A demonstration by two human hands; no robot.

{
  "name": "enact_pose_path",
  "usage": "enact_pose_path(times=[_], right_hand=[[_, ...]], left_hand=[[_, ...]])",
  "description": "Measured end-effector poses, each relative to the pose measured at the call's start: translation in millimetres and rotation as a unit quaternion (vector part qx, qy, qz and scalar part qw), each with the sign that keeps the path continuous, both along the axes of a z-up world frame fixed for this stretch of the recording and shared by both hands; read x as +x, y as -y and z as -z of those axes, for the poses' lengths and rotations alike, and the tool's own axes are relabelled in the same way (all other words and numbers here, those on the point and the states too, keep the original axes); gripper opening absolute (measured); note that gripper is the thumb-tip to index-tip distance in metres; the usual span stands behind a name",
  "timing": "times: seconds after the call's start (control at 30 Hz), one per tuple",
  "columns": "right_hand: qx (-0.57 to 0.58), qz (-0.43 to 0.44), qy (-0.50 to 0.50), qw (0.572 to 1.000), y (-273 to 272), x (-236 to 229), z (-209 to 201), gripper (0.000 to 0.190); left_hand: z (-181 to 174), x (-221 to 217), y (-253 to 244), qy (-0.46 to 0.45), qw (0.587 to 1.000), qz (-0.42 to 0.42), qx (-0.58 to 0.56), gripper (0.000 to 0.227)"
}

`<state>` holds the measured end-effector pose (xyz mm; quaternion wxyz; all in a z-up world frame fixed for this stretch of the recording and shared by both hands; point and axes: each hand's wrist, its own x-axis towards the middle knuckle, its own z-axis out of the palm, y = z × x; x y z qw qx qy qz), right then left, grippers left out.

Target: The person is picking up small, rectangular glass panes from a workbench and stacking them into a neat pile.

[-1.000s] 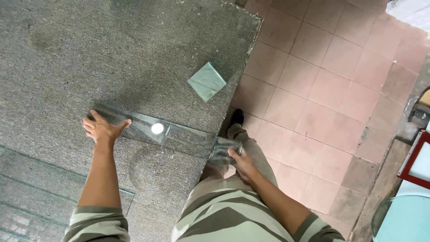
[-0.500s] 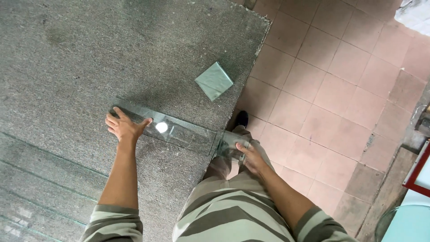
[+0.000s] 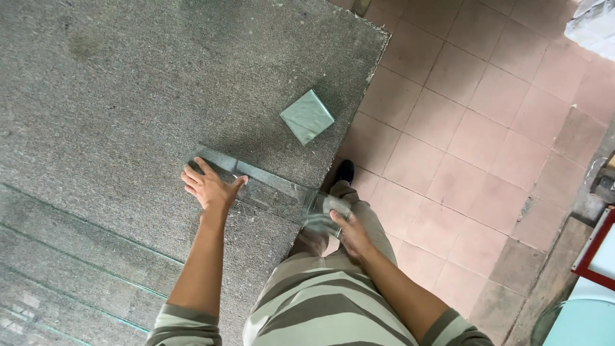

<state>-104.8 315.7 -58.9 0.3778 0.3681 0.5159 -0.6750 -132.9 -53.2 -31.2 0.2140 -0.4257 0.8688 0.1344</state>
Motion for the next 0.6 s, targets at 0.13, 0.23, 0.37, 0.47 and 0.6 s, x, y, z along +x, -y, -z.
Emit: enact_pose_path(times=[0.13,0.23,0.37,0.47,0.6], right_hand=[[-0.024,0.015,0.017,0.999,-26,8,51,0.046],[-0.030,0.019,0.011,0.999,-27,2,29,0.045],[-0.015,0.053,0.018,0.998,-28,5,14,0.047],[-0.002,0.030,0.021,0.999,-24,9,18,0.058],[0.036,-0.004,-0.008,0.999,-22,11,2,0.062]], left_hand=[[1,1,-16,-0.002,1.000,0.002,-0.002,0.146],[10,6,-14,-0.032,0.999,0.004,-0.007,0.149],[15,9,-42,-0.024,1.000,0.017,0.005,0.148],[14,12,-68,-0.004,1.000,0.022,0.005,0.147],[7,17,-90,0.005,1.000,0.015,0.013,0.145]])
